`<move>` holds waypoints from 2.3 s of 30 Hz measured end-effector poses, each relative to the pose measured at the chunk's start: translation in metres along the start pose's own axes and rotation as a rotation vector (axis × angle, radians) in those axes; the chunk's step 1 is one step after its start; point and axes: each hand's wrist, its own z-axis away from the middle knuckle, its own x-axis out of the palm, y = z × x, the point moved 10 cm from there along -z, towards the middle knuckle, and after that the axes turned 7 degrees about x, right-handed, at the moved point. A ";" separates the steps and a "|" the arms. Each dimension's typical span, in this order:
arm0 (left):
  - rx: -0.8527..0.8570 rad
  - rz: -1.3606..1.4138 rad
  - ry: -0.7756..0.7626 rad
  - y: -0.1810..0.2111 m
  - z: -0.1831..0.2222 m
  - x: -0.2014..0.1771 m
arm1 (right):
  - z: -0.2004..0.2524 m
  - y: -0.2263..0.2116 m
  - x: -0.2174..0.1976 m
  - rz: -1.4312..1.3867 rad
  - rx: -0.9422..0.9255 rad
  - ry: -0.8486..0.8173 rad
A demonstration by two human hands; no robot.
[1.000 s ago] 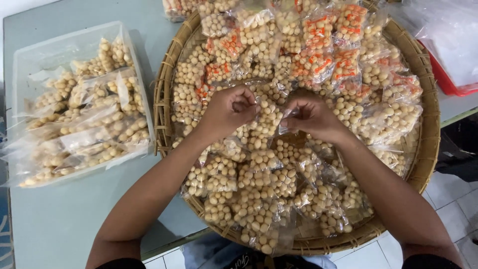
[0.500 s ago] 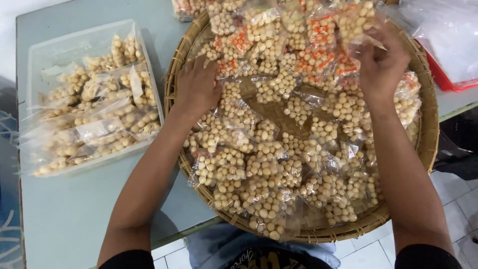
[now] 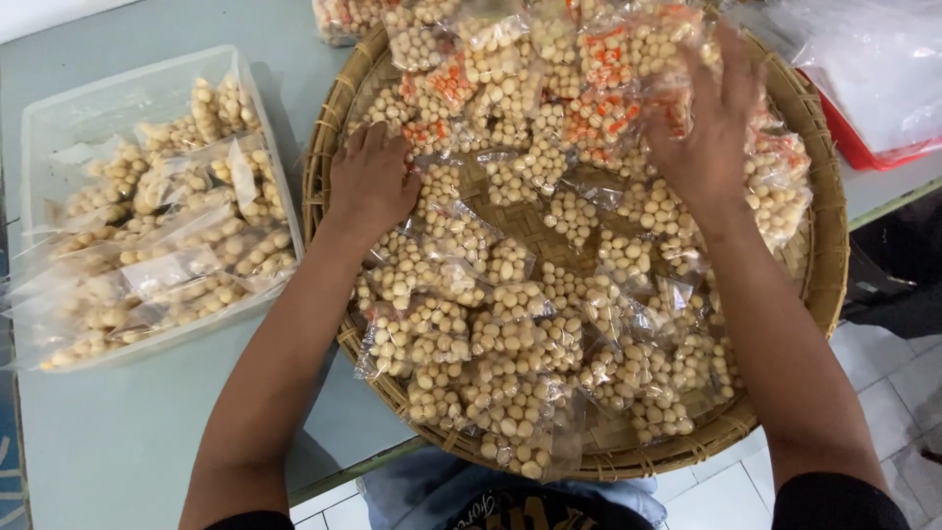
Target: Sorting and organizing small plastic bags of snacks from a large woven tray into a plastic container.
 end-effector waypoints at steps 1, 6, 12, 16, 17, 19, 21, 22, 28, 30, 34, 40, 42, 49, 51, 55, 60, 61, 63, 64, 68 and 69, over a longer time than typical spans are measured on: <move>0.004 0.002 -0.004 -0.001 0.001 0.001 | -0.001 -0.022 -0.011 0.003 0.005 -0.002; -0.010 -0.018 -0.031 -0.007 -0.001 0.010 | 0.012 -0.052 0.045 0.132 -0.278 -0.275; -0.003 0.011 -0.029 -0.004 0.001 0.005 | 0.015 -0.037 0.079 0.309 -0.283 -0.304; 0.013 0.002 0.006 -0.003 0.001 0.003 | 0.011 -0.036 0.078 0.278 -0.258 -0.310; 0.014 0.002 0.012 -0.004 0.001 0.003 | 0.011 -0.038 0.074 0.258 -0.303 -0.245; 0.017 -0.001 0.017 -0.004 0.001 0.004 | 0.013 -0.038 0.070 0.237 -0.345 -0.177; 0.024 -0.013 0.028 -0.005 0.002 0.005 | 0.013 -0.034 0.073 0.249 -0.322 -0.203; 0.025 -0.014 0.025 -0.006 0.002 0.006 | 0.012 -0.038 0.071 0.248 -0.319 -0.204; 0.031 -0.004 0.013 -0.004 0.002 0.006 | 0.016 -0.033 0.060 0.214 -0.238 -0.218; -0.015 0.003 -0.044 -0.006 0.004 0.009 | 0.022 -0.011 0.066 0.167 -0.146 -0.216; -0.017 0.006 -0.039 -0.007 0.003 0.011 | 0.017 -0.039 0.049 0.085 -0.137 -0.329; -0.029 -0.007 -0.028 -0.012 0.001 0.015 | 0.024 -0.047 0.049 -0.035 -0.225 -0.326; -0.034 -0.015 -0.023 -0.011 0.002 0.014 | 0.031 -0.039 0.057 -0.250 -0.116 -0.430; -0.010 -0.028 -0.078 -0.007 0.004 0.010 | 0.025 -0.073 0.024 -0.517 -0.140 -0.465; -0.003 -0.029 -0.019 -0.003 0.006 0.002 | 0.026 -0.059 0.014 -0.663 -0.260 -0.283; 0.030 -0.007 -0.001 0.000 0.004 0.001 | 0.032 -0.056 0.000 -0.686 -0.374 -0.210; -0.004 -0.003 -0.030 0.000 0.005 -0.001 | 0.028 -0.051 -0.005 -0.671 -0.351 -0.136; -0.001 -0.003 -0.031 0.001 0.005 0.000 | 0.028 -0.049 -0.004 -0.669 -0.349 -0.135; -0.010 0.015 -0.027 0.000 0.006 -0.001 | 0.026 -0.039 -0.005 -0.664 -0.305 -0.080; -0.007 0.016 -0.026 0.000 0.007 -0.001 | 0.023 -0.043 -0.010 -0.661 -0.304 -0.079; 0.002 0.027 -0.015 0.005 0.010 -0.006 | 0.007 -0.006 -0.021 -0.299 -0.025 0.091; -0.006 0.030 -0.023 0.006 0.011 -0.008 | 0.004 0.014 -0.020 -0.265 0.085 0.114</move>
